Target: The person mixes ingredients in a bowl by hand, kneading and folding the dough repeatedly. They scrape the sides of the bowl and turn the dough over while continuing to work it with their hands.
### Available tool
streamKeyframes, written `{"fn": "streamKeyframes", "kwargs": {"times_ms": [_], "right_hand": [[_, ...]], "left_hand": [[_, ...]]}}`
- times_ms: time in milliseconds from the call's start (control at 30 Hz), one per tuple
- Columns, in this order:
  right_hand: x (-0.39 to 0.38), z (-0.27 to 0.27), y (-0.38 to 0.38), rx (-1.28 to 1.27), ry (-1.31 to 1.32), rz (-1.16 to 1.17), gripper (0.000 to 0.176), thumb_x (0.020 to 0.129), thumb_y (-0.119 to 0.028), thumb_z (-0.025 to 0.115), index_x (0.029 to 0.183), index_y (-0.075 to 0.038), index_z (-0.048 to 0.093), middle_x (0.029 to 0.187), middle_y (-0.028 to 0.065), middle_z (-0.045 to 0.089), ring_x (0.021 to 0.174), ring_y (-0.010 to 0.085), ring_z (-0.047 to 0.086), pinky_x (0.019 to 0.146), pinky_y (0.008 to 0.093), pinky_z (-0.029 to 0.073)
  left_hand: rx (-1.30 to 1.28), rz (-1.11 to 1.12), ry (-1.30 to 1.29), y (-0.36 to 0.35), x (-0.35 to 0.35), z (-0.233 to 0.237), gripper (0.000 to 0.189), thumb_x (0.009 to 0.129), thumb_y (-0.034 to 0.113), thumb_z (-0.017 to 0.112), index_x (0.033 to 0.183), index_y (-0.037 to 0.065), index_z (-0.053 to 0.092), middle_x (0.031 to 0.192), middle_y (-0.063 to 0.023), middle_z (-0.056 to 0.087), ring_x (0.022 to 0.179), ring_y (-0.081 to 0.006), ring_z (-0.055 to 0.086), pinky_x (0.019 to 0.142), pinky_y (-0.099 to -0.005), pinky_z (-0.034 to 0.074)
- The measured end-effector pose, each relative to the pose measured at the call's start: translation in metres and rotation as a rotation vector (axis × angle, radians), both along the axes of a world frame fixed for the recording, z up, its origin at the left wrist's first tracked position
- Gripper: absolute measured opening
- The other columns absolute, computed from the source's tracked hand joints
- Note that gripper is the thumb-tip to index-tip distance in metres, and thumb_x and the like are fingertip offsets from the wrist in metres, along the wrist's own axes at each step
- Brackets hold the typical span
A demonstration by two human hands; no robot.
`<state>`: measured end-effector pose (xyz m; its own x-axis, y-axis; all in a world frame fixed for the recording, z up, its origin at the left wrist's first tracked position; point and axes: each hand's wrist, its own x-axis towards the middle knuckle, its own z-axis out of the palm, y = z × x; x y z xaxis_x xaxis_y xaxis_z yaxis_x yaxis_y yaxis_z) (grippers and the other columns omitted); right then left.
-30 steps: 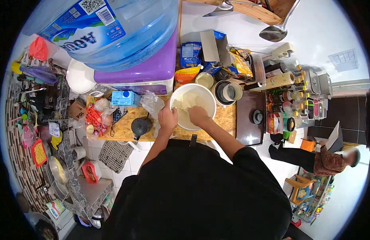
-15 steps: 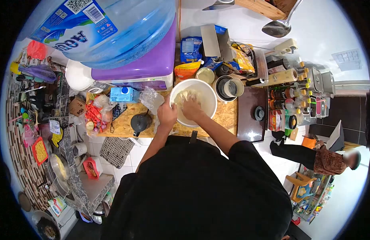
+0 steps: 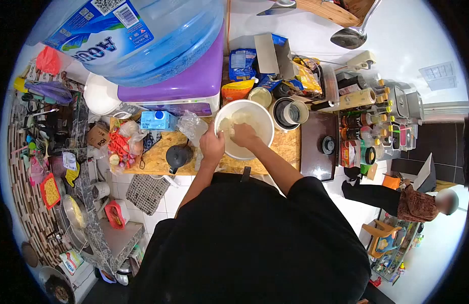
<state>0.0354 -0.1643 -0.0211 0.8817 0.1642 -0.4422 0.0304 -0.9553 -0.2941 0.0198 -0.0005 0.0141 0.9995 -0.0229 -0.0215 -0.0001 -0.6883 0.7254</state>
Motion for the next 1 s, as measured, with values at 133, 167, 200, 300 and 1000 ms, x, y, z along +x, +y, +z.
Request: {"fn": "streamKeyframes", "kwargs": {"times_ms": [133,167,200,300,1000], "right_hand": [[-0.019,0.050,-0.005,0.001,0.156,0.075,0.038,0.081,-0.031,0.069,0.108,-0.004,0.072,0.104,0.0217,0.072,0.100,0.0358,0.070,0.089,0.0463,0.055],[-0.018,0.052,-0.011,-0.002,0.148,0.078,0.038,0.081,-0.031,0.069,0.108,-0.004,0.072,0.104,0.0217,0.072,0.100,0.0358,0.070,0.089,0.0463,0.055],[-0.020,0.052,-0.018,0.020,0.211,0.150,0.038,0.082,-0.031,0.068,0.107,-0.004,0.072,0.104,0.0226,0.072,0.100,0.0363,0.070,0.089,0.0462,0.055],[-0.018,0.043,-0.022,0.061,0.316,0.265,0.038,0.083,-0.032,0.065,0.106,-0.004,0.074,0.104,0.0237,0.072,0.101,0.0363,0.070,0.090,0.0462,0.054],[0.006,0.015,0.020,-0.188,0.236,-0.111,0.083,0.097,-0.051,0.048,0.160,-0.007,0.018,0.164,0.0299,0.007,0.149,0.0511,0.015,0.118,0.0589,0.025]], "left_hand": [[-0.013,-0.020,-0.025,0.004,-0.008,-0.005,0.048,0.086,0.013,0.061,0.133,0.004,0.054,0.095,-0.0293,0.069,0.087,-0.0489,0.066,0.078,-0.0575,0.050],[-0.016,-0.020,-0.020,0.002,-0.001,-0.002,0.048,0.086,0.013,0.062,0.133,0.004,0.054,0.095,-0.0292,0.069,0.087,-0.0488,0.066,0.079,-0.0573,0.051],[-0.019,-0.018,-0.027,0.001,0.002,0.000,0.048,0.086,0.013,0.062,0.133,0.004,0.054,0.095,-0.0292,0.069,0.087,-0.0488,0.066,0.079,-0.0573,0.051],[-0.015,-0.034,0.002,0.003,-0.002,0.003,0.048,0.086,0.012,0.062,0.133,0.004,0.054,0.095,-0.0287,0.069,0.087,-0.0483,0.067,0.078,-0.0570,0.051],[-0.024,0.005,-0.088,0.001,-0.002,0.002,0.047,0.083,0.013,0.062,0.129,0.007,0.057,0.088,-0.0287,0.069,0.081,-0.0481,0.067,0.072,-0.0578,0.051]]}}
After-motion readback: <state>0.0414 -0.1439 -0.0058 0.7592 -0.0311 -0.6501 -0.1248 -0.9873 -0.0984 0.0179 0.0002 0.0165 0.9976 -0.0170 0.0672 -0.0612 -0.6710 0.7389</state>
